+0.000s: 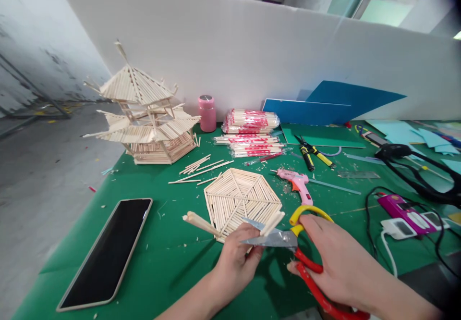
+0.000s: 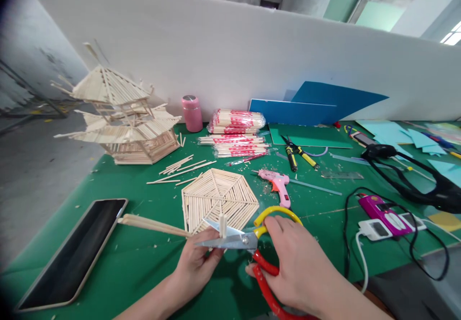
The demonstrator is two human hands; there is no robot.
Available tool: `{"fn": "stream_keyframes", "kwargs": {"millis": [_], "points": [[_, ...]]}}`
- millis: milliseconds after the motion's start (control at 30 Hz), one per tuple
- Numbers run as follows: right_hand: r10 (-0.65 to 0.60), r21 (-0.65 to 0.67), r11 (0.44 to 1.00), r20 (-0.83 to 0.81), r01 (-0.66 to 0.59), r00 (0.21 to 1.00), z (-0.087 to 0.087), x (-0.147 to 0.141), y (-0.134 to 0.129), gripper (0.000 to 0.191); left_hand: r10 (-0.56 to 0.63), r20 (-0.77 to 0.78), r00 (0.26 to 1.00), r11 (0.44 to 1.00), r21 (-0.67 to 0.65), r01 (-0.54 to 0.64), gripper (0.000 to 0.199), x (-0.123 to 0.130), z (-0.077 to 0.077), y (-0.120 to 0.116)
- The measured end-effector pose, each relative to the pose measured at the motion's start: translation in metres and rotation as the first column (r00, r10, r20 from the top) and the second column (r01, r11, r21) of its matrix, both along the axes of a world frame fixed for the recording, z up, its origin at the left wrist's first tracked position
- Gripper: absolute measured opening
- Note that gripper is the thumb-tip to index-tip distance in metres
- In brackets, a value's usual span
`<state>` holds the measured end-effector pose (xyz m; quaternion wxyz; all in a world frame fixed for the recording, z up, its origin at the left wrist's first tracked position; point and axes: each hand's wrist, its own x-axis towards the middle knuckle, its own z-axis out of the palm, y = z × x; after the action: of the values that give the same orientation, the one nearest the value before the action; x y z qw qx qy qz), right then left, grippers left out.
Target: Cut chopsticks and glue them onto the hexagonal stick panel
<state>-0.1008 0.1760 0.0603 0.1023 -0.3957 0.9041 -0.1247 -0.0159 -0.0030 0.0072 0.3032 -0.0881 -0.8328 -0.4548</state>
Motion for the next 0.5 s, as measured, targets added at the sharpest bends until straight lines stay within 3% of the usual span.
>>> {"fn": "stream_keyframes", "kwargs": {"millis": [333, 500], "points": [[-0.003, 0.036, 0.999, -0.004, 0.003, 1.0, 0.005, 0.0027, -0.004, 0.048, 0.009, 0.028, 1.0, 1.0, 0.029, -0.01, 0.015, 0.0037, -0.0029, 0.0007], [0.017, 0.035, 0.999, -0.017, -0.017, 1.0, 0.0076, 0.0042, -0.0039, 0.043, 0.013, -0.031, 0.999, 0.999, 0.042, -0.012, 0.017, 0.0012, -0.0025, 0.0019]]}}
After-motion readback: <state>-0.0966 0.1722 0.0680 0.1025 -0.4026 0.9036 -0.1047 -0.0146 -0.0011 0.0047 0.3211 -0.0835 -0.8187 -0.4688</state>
